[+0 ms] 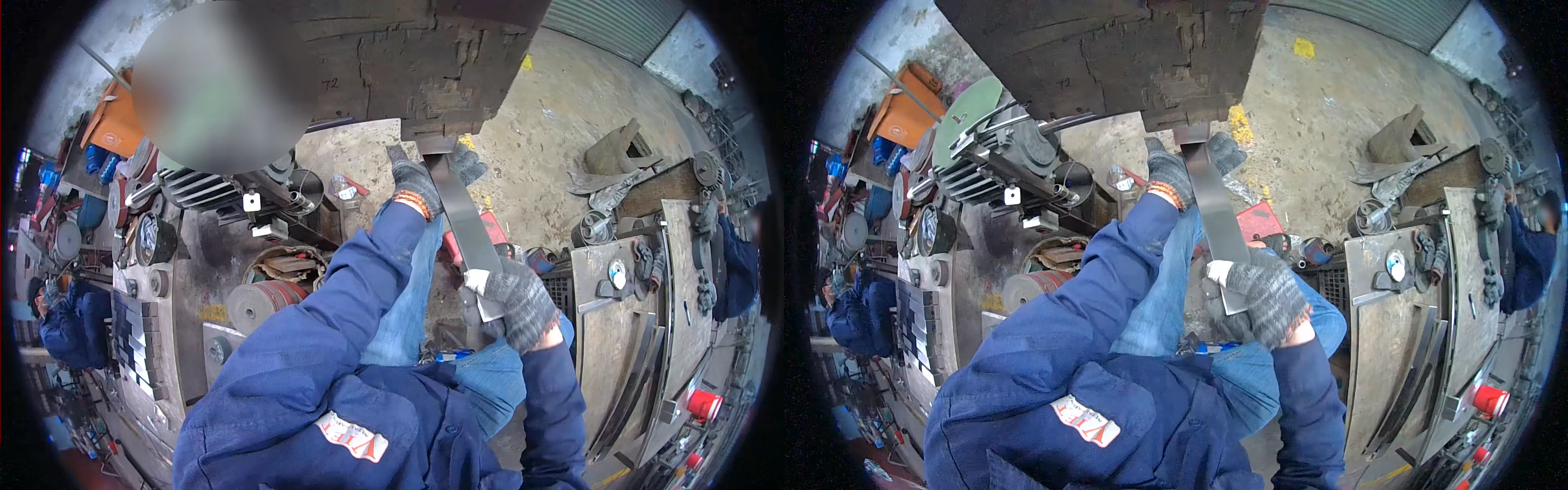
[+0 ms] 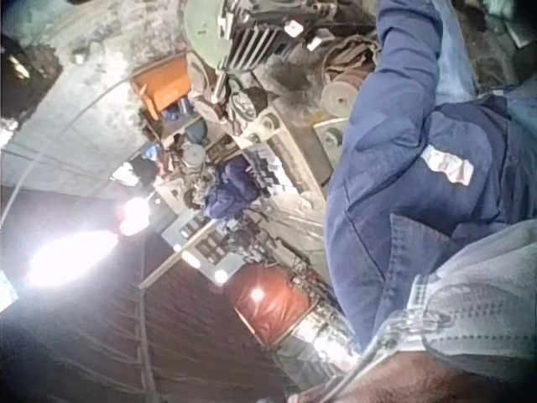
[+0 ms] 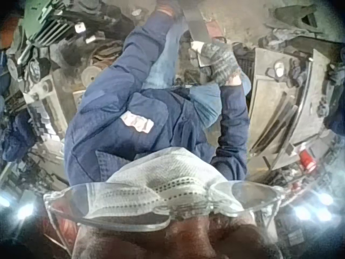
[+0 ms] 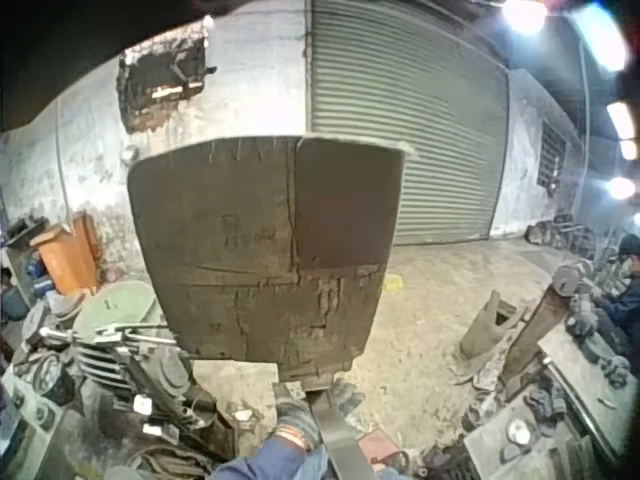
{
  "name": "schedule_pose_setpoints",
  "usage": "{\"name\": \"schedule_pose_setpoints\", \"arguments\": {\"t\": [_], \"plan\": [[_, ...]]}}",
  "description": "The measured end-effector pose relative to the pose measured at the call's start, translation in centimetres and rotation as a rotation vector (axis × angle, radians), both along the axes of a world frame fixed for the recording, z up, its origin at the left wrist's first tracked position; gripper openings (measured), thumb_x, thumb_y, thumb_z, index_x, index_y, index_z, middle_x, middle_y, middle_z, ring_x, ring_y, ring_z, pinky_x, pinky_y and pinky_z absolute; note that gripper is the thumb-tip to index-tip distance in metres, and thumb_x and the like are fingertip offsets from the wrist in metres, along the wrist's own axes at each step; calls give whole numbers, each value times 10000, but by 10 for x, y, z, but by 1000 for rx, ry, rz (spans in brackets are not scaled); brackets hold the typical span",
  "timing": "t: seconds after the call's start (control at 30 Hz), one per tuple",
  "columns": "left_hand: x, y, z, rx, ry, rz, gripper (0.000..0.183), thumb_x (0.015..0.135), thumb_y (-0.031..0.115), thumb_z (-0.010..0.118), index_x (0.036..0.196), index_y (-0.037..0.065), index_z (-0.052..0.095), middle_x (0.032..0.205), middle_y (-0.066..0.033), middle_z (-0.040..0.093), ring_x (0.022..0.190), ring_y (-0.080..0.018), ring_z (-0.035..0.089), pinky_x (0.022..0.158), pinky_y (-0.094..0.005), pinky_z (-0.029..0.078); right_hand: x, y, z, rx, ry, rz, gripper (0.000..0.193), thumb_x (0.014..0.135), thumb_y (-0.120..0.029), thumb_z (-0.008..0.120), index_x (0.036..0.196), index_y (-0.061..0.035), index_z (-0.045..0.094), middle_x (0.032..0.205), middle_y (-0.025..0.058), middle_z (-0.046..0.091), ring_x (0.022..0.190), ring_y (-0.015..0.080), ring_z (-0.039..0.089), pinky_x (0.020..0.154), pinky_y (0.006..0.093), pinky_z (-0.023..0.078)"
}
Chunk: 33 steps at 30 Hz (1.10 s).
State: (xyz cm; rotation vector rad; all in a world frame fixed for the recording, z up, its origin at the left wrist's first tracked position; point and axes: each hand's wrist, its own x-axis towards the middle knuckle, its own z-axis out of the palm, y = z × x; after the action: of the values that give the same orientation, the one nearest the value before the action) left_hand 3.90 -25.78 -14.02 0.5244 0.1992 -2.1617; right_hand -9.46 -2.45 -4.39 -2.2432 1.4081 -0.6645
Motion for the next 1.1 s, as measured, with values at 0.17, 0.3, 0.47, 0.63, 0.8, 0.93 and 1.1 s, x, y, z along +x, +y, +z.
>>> {"name": "schedule_pose_setpoints", "arguments": {"t": [0.17, 0.3, 0.47, 0.63, 0.8, 0.93, 1.1], "plan": [[0, -8, -27, -6, -7, -89, 967, 900, 832, 327, 1476, 72, 485, 1483, -227, 535, 1366, -437, 506, 1149, -608, 375, -10, 64, 25, 717, -596, -465, 341, 859, -284, 776, 1084, -35, 713, 949, 122, 743, 825, 221, 715, 712, 349, 564], [-30, 46, -64, -17, 164, -269, 892, 908, 772, 365, 1370, 31, 549, 1434, -277, 553, 1314, -515, 519, 1138, -686, 365, -33, 161, 27, 1009, -846, -693, 440, 813, -328, 836, 1047, 7, 671, 767, 101, 705, 616, 166, 652, 541, 312, 499], [-93, 192, 16, -187, -223, -411, 380, 1009, 422, 615, 1166, 78, 653, 1085, -188, 729, 986, -417, 712, 895, -633, 573, -21, 228, 26, 997, -1007, -913, 427, 829, -263, 831, 1098, 9, 641, 745, 88, 685, 542, 153, 630, 430, 277, 450], [-126, 224, 57, -946, -241, -662, 239, 1015, 245, 651, 1160, 56, 661, 927, -112, 704, 784, -261, 714, 752, -449, 631, 14, 210, -26, 388, -976, -995, 372, 892, -267, 797, 1140, -13, 688, 865, 57, 719, 750, 141, 675, 654, 296, 535], [-123, 171, 126, -2308, -567, -52, 213, 1005, 182, 657, 1089, 17, 763, 902, -113, 769, 781, -198, 738, 723, -356, 608, -10, 170, 16, 32, -288, -914, 565, 846, -238, 852, 1300, 7, 620, 1117, 144, 723, 1003, 281, 709, 868, 361, 558], [-86, 160, 195, -1807, -628, -957, 251, 935, 195, 751, 1111, 17, 767, 965, -113, 789, 753, -149, 736, 702, -321, 603, -61, 187, 112, -755, 543, -1078, 595, 869, -222, 779, 1421, -123, 580, 1490, 138, 538, 1398, 362, 502, 1165, 520, 408], [-63, 174, 195, -1654, -609, -1579, 290, 853, 260, 834, 997, 14, 779, 820, -66, 766, 693, -112, 706, 607, -276, 570, -87, 213, 192, -588, 1318, -693, 632, 770, -142, 789, 1372, -109, 601, 1444, 163, 569, 1402, 360, 491, 1198, 622, 315]]}}
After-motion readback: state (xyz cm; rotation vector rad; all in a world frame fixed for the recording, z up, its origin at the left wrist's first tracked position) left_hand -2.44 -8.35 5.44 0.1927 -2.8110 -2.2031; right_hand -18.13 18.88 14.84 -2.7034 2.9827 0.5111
